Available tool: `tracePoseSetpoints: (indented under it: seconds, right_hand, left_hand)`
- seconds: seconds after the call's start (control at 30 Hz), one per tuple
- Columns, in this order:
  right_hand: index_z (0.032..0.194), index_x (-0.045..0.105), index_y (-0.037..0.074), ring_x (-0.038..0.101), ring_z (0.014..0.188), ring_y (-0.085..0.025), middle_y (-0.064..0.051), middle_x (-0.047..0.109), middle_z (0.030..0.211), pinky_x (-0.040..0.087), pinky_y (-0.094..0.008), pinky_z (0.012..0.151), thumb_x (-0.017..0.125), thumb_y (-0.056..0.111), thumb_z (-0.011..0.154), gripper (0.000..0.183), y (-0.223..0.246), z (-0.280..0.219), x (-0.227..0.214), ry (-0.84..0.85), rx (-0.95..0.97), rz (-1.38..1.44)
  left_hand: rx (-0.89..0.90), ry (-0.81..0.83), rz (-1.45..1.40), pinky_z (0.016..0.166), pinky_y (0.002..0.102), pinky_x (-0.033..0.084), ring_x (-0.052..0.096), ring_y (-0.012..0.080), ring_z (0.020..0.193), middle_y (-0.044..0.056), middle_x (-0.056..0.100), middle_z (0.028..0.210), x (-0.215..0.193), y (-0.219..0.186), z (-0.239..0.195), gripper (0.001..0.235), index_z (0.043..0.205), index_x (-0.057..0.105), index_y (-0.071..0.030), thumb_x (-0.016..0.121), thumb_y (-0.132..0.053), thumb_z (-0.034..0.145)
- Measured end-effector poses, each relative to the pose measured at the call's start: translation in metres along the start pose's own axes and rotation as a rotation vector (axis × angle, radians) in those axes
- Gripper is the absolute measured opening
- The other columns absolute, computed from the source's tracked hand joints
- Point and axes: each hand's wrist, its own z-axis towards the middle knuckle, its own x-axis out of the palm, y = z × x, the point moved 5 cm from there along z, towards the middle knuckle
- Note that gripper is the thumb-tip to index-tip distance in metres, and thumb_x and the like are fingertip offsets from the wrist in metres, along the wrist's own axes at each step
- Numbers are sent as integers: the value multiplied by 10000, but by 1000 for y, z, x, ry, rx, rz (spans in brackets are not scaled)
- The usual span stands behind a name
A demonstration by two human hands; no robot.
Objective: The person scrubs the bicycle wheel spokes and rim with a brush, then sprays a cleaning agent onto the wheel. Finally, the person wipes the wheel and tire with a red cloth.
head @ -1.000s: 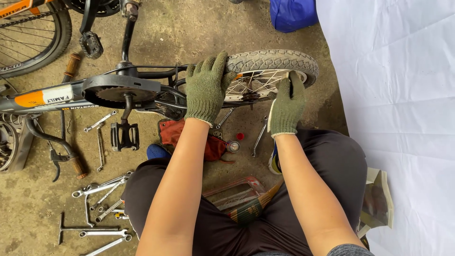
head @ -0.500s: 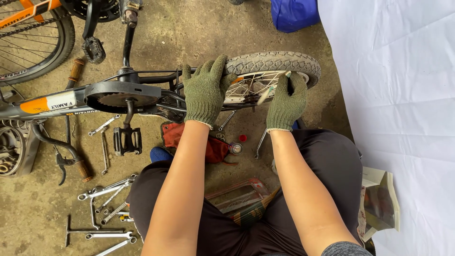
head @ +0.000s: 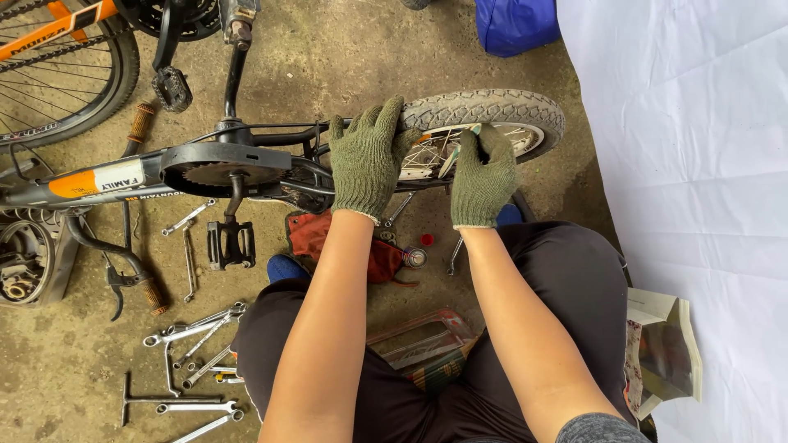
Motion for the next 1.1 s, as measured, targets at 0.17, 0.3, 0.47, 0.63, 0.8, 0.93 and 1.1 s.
tracePoseSetpoints:
  seconds: [0.17,0.3,0.47,0.63,0.8,0.93,1.1]
  right_hand:
    - [1031,772,173,758,892,-160,-36,759,888,615,-278,756,901,137,826,245,-60,18,-10,-95,79,7]
    - [1231,642,-138,481,1316,-201,-161,687,1205,334,-174,1148,602,64,1053,272,-1,15,-28,-26,122,34]
    - [1185,649,-161,537,1230,-470,-331,669,1140,446,-482,1062,681,103,1010,318,-9,15,-22,-101,72,-73]
    - [1029,798,241,771,957,-132,21,797,944,625,-252,811,948,330,801,286,-87,23,-1,-210,158,-84]
    - [962,813,114,775,857,-191,-95,776,868,626,-264,758,975,140,731,283,-68,20,9,-203,-12,7]
    - [929,821,176,775,848,-153,-25,779,831,618,-249,759,950,179,759,213,-46,3,14,-66,-39,-14]
    - [1031,713,-160,599,1249,-291,-205,722,1041,367,-257,1152,680,-6,981,165,22,-28,19,33,-159,-118]
  left_hand:
    - [-14,9,29,1099,651,393,707,351,1146,92,711,1168,2,-2,-2,483,1437,536,-230,607,-491,1037]
    - [-15,50,17,1110,657,374,689,370,1182,109,697,1226,2,-3,0,481,1451,526,-222,611,-459,1041]
    - [-19,68,38,1119,654,368,680,366,1199,108,693,1240,2,-5,1,474,1463,515,-225,614,-421,1043]
    - [-11,75,58,1124,649,373,675,360,1209,106,684,1257,5,-3,0,485,1474,498,-226,624,-402,1040]
    - [-9,37,47,1110,606,408,681,352,1197,100,684,1240,7,-5,-1,524,1469,510,-221,659,-430,1012]
    - [-1,36,90,1111,585,423,690,329,1183,80,694,1225,10,-3,1,536,1462,522,-227,689,-416,989]
    - [-9,67,54,1118,620,397,676,344,1209,78,686,1254,9,0,0,513,1479,506,-255,620,-475,1030]
